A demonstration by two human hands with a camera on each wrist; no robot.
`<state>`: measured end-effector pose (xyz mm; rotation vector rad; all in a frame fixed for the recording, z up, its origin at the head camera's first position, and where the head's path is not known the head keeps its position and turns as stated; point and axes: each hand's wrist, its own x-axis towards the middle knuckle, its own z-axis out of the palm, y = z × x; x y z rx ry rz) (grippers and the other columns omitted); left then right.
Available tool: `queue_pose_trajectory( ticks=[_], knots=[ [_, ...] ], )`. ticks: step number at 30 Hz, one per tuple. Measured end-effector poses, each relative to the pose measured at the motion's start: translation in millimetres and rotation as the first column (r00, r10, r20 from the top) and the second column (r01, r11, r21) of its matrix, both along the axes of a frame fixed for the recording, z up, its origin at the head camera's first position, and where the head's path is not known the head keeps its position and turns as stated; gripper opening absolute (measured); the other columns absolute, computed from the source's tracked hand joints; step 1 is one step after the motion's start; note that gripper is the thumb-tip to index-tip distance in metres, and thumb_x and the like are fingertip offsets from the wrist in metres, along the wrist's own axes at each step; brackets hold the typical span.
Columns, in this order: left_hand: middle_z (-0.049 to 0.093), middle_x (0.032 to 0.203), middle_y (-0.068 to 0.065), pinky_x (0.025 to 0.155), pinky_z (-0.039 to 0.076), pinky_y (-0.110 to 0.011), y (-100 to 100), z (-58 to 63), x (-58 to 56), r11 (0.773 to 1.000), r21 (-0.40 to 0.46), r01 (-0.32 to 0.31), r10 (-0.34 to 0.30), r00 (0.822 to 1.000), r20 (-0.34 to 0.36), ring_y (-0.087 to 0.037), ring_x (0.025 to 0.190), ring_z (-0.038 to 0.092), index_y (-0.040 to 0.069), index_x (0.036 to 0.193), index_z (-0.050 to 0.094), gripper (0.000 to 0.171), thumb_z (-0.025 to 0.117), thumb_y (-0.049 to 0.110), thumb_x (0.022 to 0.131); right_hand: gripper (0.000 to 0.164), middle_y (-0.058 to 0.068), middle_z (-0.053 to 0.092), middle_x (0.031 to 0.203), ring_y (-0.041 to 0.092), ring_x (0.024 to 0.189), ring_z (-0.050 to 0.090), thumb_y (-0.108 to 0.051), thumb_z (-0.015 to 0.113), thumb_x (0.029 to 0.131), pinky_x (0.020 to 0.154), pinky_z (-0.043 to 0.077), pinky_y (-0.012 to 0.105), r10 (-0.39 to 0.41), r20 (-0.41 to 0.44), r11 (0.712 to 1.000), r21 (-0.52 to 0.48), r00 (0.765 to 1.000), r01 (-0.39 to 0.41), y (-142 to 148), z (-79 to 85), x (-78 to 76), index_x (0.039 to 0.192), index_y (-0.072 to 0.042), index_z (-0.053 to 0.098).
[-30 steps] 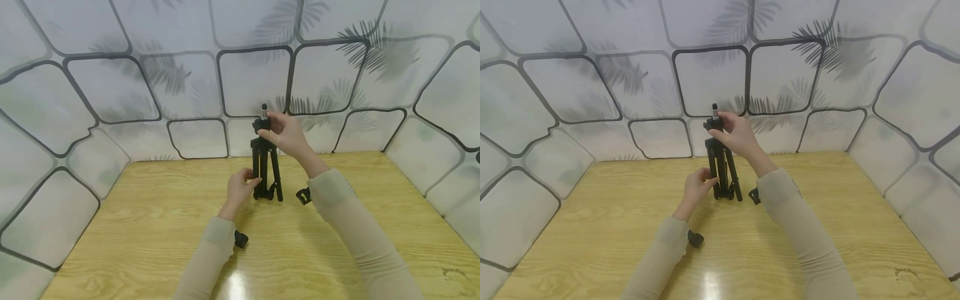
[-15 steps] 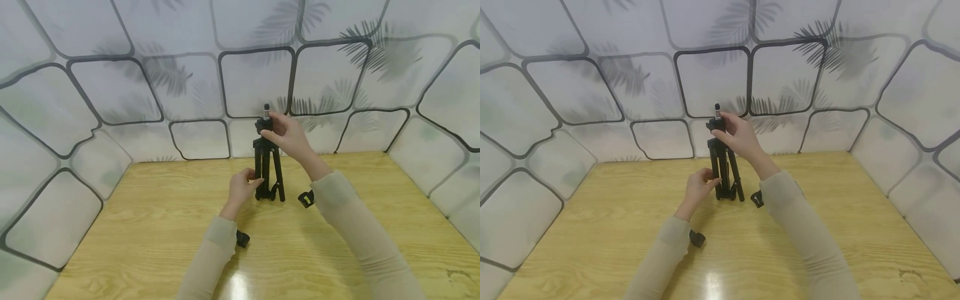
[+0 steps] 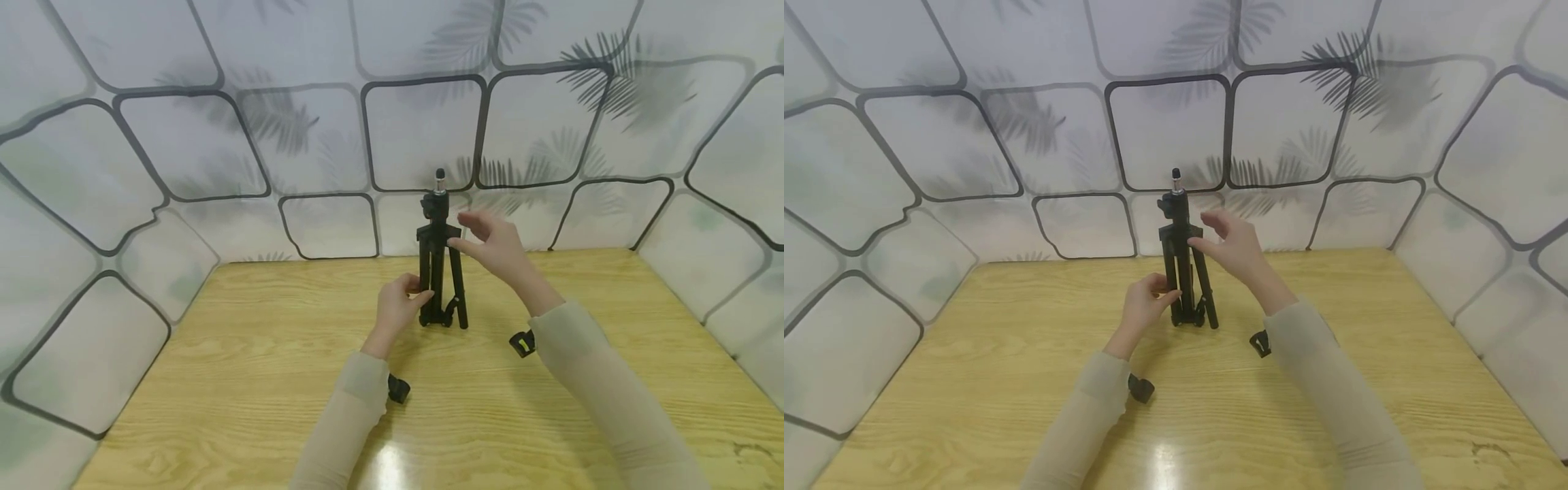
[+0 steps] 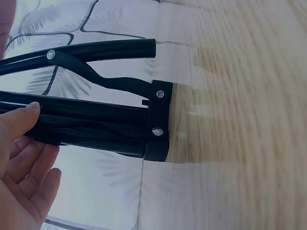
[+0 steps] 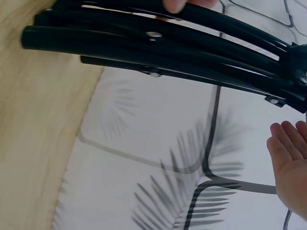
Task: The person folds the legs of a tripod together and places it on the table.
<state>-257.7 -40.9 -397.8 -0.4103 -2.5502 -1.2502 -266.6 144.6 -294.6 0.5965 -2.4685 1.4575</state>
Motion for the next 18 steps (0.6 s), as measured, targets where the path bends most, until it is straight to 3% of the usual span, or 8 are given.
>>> queue_pose_trajectory(
  ticks=[7,18],
  knots=[
    [0.065,0.086,-0.005,0.071,0.049,-0.029,0.0,1.3,0.4,1.000,0.022,0.008,-0.009,1.000,0.019,-0.016,0.080,0.061,0.005,0.093,0.062,0.023,0.067,0.023,0.080,0.056,0.013,0.052,0.121,0.027,0.113,0.046,-0.034,0.068,0.077,0.093,0.037,0.036,-0.017,0.057,0.999,0.052,0.998,0.014,6.9,-24.1,8.0,0.121,-0.003,0.050],
    [0.066,0.085,-0.005,0.070,0.049,-0.029,-0.1,-0.4,-0.5,0.999,0.031,0.005,-0.005,1.000,0.005,-0.017,0.079,0.061,0.004,0.092,0.063,0.023,0.068,0.022,0.079,0.041,0.017,0.057,0.110,0.031,0.103,0.053,-0.021,0.067,0.080,0.087,0.042,0.041,-0.013,0.068,0.990,0.144,0.998,0.003,7.9,-63.7,7.2,0.113,0.002,0.056]
  ],
)
